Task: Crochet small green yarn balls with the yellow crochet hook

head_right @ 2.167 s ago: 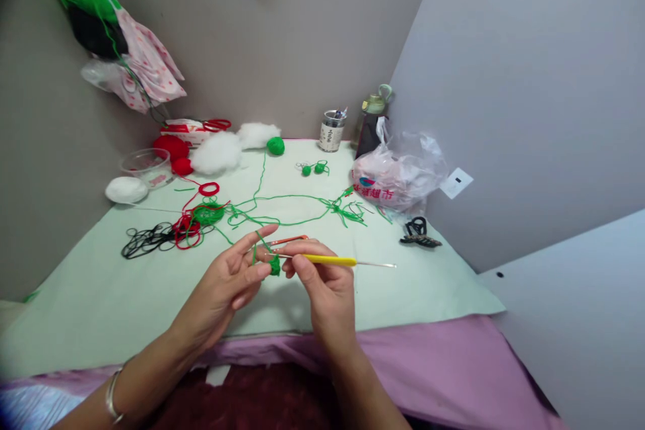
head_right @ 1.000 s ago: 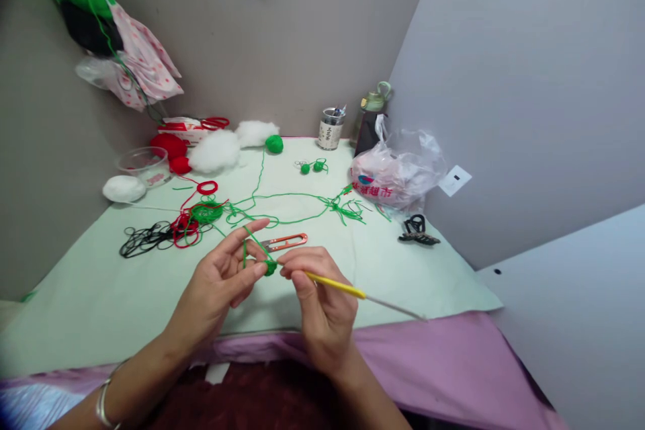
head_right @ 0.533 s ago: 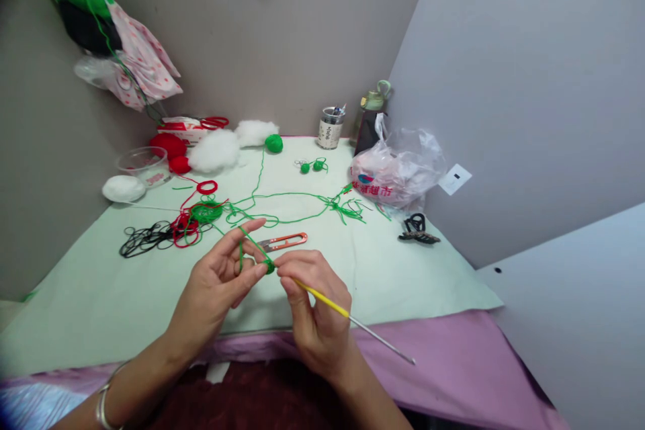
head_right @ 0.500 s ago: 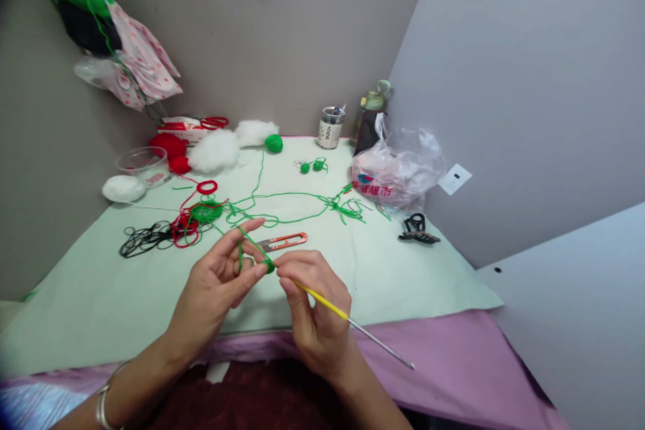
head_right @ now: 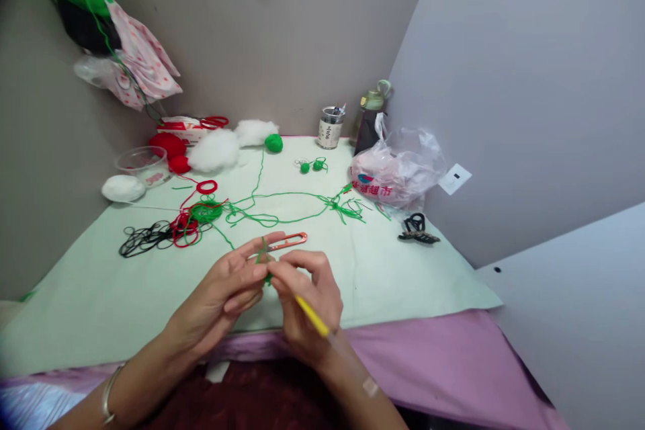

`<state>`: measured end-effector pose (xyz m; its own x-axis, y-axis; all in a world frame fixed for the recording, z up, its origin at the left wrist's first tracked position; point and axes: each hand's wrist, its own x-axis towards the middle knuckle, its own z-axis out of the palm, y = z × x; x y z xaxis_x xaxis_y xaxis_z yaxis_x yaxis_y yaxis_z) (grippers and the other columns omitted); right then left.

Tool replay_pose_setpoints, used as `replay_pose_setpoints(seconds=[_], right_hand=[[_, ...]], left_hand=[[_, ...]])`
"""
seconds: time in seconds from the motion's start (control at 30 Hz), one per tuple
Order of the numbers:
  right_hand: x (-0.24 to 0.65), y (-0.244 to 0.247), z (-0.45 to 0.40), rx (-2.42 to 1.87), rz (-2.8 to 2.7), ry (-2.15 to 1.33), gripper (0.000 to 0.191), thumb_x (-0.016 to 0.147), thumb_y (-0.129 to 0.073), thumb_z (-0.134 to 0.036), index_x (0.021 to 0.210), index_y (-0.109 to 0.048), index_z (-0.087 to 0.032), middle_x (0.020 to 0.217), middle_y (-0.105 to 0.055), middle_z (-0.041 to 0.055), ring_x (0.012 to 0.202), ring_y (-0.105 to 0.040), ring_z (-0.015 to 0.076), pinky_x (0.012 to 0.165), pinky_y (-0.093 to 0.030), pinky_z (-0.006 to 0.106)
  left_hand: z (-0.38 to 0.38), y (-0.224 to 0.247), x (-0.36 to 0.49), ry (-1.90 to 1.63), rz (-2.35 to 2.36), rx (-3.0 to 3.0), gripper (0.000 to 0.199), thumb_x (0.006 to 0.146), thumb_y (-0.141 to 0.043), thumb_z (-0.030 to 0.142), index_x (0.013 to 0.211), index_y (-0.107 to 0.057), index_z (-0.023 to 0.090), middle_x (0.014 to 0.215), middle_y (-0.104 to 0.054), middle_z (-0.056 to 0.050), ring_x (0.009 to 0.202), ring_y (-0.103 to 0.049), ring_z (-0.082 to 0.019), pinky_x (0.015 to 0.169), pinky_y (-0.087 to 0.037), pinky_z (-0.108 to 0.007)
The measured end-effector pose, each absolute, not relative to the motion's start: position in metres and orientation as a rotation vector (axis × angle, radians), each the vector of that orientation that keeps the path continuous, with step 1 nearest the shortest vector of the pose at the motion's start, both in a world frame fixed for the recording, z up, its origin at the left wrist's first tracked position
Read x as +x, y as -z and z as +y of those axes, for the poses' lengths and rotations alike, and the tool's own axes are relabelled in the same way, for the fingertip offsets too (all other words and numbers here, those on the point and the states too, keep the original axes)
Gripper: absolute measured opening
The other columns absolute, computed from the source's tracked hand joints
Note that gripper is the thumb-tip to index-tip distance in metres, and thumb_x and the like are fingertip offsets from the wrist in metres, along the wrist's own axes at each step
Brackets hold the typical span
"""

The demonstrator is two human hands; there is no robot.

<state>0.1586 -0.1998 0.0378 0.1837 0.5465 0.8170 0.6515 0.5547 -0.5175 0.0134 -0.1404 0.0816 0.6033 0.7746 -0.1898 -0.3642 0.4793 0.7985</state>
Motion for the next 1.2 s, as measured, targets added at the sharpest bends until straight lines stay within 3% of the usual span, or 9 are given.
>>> replay_pose_setpoints(seconds=[0.13,0.23,0.33,0.43,0.57,0.7,0.8,1.0,1.2], right_hand=[[0.157,-0.052,-0.197,-0.927,-1.137,-0.414,0.021,0.102,-0.055,-0.017,0.098,-0.074,-0.024,0.079,-0.065,0.0022,0.071,-0.063,0.0172,0.065,-0.053,0.034],[0.155,-0.056,-0.194,-0.866,-1.077,-0.561,0.019,0.103,-0.057,-0.021,0.095,-0.075,-0.024,0.085,-0.068,0.0029,0.072,-0.064,0.0158,0.066,-0.053,0.032],[0.152,-0.055,-0.191,-0.907,-1.135,-0.520,0.018,0.101,-0.060,-0.019,0.099,-0.077,-0.025,0.095,-0.074,0.0052,0.087,-0.068,0.0188,0.072,-0.056,0.033],[0.149,-0.051,-0.190,-0.965,-1.218,-0.401,0.024,0.101,-0.058,-0.013,0.106,-0.077,-0.027,0.096,-0.075,0.0044,0.087,-0.070,0.0182,0.074,-0.058,0.033],[0.150,-0.044,-0.189,-1.022,-1.423,0.015,0.036,0.093,-0.066,-0.005,0.117,-0.078,-0.029,0.109,-0.074,0.0078,0.098,-0.072,0.0210,0.081,-0.059,0.036],[0.158,-0.047,-0.189,-1.005,-1.234,-0.247,0.023,0.099,-0.061,-0.013,0.105,-0.079,-0.026,0.093,-0.073,0.0051,0.080,-0.068,0.0179,0.070,-0.056,0.033],[0.161,-0.053,-0.189,-0.908,-1.069,-0.533,0.021,0.102,-0.058,-0.021,0.096,-0.078,-0.024,0.086,-0.071,0.0032,0.065,-0.061,0.0139,0.061,-0.052,0.031],[0.160,-0.051,-0.186,-0.943,-1.117,-0.564,0.016,0.099,-0.064,-0.024,0.097,-0.080,-0.025,0.092,-0.074,0.0045,0.074,-0.063,0.0165,0.067,-0.054,0.032],[0.163,-0.051,-0.183,-0.831,-0.961,-0.739,0.015,0.099,-0.065,-0.027,0.094,-0.078,-0.023,0.090,-0.074,0.0037,0.068,-0.064,0.0128,0.065,-0.054,0.028]], left_hand=[[-0.138,-0.084,0.009,-0.867,0.633,0.850,0.052,0.078,-0.089,0.026,0.126,-0.071,0.017,0.083,-0.057,0.004,0.045,-0.022,0.003,0.041,-0.012,-0.018],[-0.141,-0.082,0.010,-0.848,0.632,0.941,0.051,0.079,-0.088,0.030,0.127,-0.073,0.022,0.089,-0.059,0.002,0.046,-0.026,0.001,0.040,-0.016,-0.019],[-0.144,-0.077,0.014,-0.847,0.625,0.995,0.047,0.083,-0.085,0.031,0.128,-0.074,0.025,0.092,-0.062,0.000,0.047,-0.030,0.000,0.041,-0.021,-0.019],[-0.146,-0.073,0.018,-0.906,0.643,0.973,0.049,0.081,-0.087,0.028,0.128,-0.074,0.025,0.092,-0.065,0.000,0.049,-0.036,-0.001,0.043,-0.025,-0.018],[-0.144,-0.072,0.021,-0.839,0.616,0.804,0.045,0.081,-0.087,0.029,0.123,-0.075,0.019,0.071,-0.056,0.005,0.045,-0.028,0.000,0.043,-0.021,-0.016],[-0.137,-0.076,0.017,-0.741,0.550,0.685,0.033,0.083,-0.084,0.025,0.114,-0.080,0.015,0.061,-0.043,0.009,0.043,-0.020,0.001,0.042,-0.017,-0.015],[-0.136,-0.078,0.016,-0.830,0.571,0.773,0.031,0.080,-0.087,0.022,0.110,-0.081,0.018,0.074,-0.056,0.004,0.045,-0.029,0.003,0.043,-0.022,-0.014],[-0.142,-0.074,0.020,-0.866,0.598,0.911,0.037,0.083,-0.085,0.026,0.119,-0.079,0.022,0.081,-0.065,0.000,0.058,-0.055,-0.006,0.060,-0.047,-0.020],[-0.141,-0.076,0.020,-0.859,0.601,0.857,0.033,0.081,-0.086,0.025,0.113,-0.080,0.020,0.089,-0.065,-0.001,0.063,-0.059,-0.008,0.062,-0.050,-0.022]])
